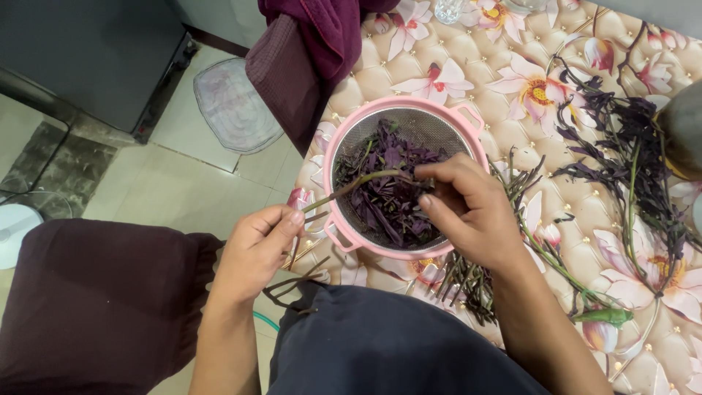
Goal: The person plucks purple leaves from their stems by hand and places them into a pink strainer. After plucking all the leaves, the person gathers the bare stems from the table and sets them aside.
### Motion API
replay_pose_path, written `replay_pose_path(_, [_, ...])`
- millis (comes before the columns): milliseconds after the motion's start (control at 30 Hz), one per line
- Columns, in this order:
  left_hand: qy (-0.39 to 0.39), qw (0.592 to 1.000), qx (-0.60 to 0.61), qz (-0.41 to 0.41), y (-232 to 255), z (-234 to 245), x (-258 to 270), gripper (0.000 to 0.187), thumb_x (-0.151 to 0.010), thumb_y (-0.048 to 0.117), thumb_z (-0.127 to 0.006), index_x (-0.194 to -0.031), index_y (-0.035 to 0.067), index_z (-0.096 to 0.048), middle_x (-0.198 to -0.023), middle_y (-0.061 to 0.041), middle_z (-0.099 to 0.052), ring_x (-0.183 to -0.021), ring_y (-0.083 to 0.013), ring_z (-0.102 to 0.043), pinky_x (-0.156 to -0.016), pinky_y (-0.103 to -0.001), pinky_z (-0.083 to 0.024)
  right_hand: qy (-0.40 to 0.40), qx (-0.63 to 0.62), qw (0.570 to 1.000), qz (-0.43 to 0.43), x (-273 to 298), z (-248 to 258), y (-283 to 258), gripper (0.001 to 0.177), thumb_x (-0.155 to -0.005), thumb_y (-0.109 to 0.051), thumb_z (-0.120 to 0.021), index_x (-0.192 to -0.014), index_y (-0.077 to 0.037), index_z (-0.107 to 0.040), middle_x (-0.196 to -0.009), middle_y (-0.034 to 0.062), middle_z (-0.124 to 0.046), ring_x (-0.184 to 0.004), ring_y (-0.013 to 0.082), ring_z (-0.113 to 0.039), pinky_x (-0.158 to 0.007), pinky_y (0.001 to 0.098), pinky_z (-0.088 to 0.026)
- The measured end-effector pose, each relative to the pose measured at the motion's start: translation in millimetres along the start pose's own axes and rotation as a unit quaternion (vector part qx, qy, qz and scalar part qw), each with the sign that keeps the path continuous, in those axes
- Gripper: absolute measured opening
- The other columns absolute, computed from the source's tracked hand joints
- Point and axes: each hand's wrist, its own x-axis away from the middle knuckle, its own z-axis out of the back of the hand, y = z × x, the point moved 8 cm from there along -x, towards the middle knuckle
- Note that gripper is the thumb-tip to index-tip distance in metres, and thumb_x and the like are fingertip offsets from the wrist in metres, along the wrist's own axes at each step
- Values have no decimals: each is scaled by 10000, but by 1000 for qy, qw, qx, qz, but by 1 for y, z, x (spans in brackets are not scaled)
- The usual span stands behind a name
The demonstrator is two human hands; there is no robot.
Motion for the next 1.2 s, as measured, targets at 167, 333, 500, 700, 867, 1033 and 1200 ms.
replay_pose_path(167, [-2, 1000, 21, 11, -3, 2, -1, 275, -1001, 234, -631, -849, 9, -676, -608, 50, -476, -527, -43, -376, -474, -239, -297, 0, 17, 999, -33, 3, 1, 18, 70, -949, -52, -668, -989, 2, -648, -863, 5, -572, -709, 89, -530, -634, 239, -424])
replay_pose_path(333, [0, 1000, 24, 17, -7, 4, -2, 274, -998, 231, -639, -844, 7, -673, -595, 51, -460, -518, -44, -363, -468, -241, -291, 17, -205, 966, -156, 21, 1, 66, 58, -995, -54, -624, -1036, -14, -632, -861, -19, -535, -700, 66, -453, -606, 242, -373])
replay_pose_path(500, [-6, 997, -72, -9, -1, 0, -3, 281, -993, 235, -637, -833, 14, -704, -605, 55, -499, -546, -34, -406, -485, -231, -326, 65, -410, 885, -212, 45, 5, 94, 77, -1006, -75, -591, -1020, -4, -617, -722, -21, -471, -597, 82, -399, -545, 259, -337])
replay_pose_path(700, [-30, 991, -132, -5, 11, -22, -3, 274, -960, 231, -661, -799, 13, -701, -624, 53, -592, -603, -35, -497, -534, -245, -426, 101, -469, 845, -236, 70, 13, 109, 117, -1010, -84, -575, -1023, 20, -626, -684, -19, -434, -577, 83, -348, -521, 260, -300])
replay_pose_path(867, [-88, 979, -179, -30, 25, -50, -11, 260, -953, 252, -655, -827, 42, -743, -612, 58, -584, -594, -45, -467, -529, -258, -396, 138, -479, 830, -250, 97, 26, 119, 119, -998, -68, -558, -1032, 19, -632, -702, -3, -446, -585, 89, -347, -512, 261, -291])
replay_pose_path(1033, [-108, 971, -212, -16, 26, -68, -20, 264, -937, 266, -671, -811, 39, -720, -612, 42, -566, -595, -53, -476, -532, -266, -409, 165, -489, 817, -256, 125, 32, 127, 110, -1019, -62, -549, -1005, 26, -611, -750, 11, -463, -621, 93, -360, -523, 260, -291])
replay_pose_path(1200, [-141, 960, -239, -29, 28, -80, -25, 299, -953, 274, -656, -787, 28, -692, -617, 31, -586, -601, -58, -501, -539, -271, -438, 169, -503, 817, -224, 134, 40, 128, 127, -1045, -75, -555, -1022, 33, -616, -756, 16, -469, -629, 96, -382, -532, 254, -313])
